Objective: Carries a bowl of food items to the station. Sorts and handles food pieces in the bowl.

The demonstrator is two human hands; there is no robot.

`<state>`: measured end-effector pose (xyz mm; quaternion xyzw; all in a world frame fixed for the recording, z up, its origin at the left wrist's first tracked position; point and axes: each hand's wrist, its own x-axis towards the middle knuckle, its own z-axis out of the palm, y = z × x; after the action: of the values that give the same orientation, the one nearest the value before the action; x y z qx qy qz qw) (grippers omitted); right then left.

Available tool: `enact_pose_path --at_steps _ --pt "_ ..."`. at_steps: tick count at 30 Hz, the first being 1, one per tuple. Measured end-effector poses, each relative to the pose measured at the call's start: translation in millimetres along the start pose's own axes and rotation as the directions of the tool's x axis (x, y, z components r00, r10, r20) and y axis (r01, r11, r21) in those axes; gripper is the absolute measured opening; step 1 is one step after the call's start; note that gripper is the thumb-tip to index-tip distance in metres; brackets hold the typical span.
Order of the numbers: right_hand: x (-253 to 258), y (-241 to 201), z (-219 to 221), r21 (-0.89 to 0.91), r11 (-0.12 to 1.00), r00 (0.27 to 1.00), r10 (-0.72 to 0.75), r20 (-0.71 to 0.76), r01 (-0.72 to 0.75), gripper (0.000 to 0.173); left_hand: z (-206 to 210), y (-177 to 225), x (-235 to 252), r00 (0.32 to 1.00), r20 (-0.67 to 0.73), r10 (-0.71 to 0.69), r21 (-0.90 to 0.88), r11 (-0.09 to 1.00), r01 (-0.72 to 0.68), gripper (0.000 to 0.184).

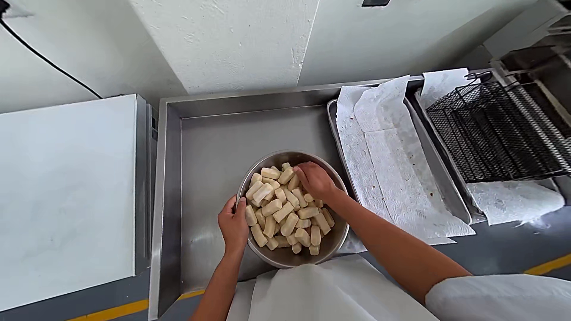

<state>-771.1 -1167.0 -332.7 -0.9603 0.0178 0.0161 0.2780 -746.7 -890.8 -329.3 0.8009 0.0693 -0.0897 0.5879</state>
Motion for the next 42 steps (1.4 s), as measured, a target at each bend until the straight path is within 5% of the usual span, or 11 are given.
enact_pose_path --at_steps 11,18,23,28,36,42 --pt "-92.6 -35.7 -9.5 0.02 0.937 0.932 0.35 -0.092 -0.349 0.043 1.2 7.4 17.8 0.995 0.086 0.047 0.139 0.989 -0.058 0.018" --pt "-75.8 -51.9 -66.1 -0.082 0.877 0.85 0.479 0.219 -0.473 0.057 -2.6 23.6 80.8 0.961 0.262 0.086 0.006 0.996 -0.091 0.03" --pt "-5.7 -45.6 -70.5 0.038 0.988 0.986 0.149 0.069 -0.152 0.047 -5.8 10.7 58.2 0.977 0.213 -0.004 0.075 0.997 -0.013 0.027" --pt "52.6 -15.1 2.3 0.15 0.958 0.968 -0.249 0.023 0.243 0.047 -4.5 6.9 29.2 0.995 0.096 -0.034 0.082 0.996 0.026 0.022" --pt "10.2 -18.5 9.6 0.21 0.977 0.999 -0.036 0.035 0.027 0.056 -1.7 2.4 5.3 0.998 0.058 0.007 0.11 0.994 -0.014 0.017" --pt "-30.8 -11.3 -3.6 0.223 0.922 0.948 0.304 0.096 -0.318 0.063 4.2 21.3 48.7 0.97 0.237 0.061 0.313 0.94 -0.136 0.027"
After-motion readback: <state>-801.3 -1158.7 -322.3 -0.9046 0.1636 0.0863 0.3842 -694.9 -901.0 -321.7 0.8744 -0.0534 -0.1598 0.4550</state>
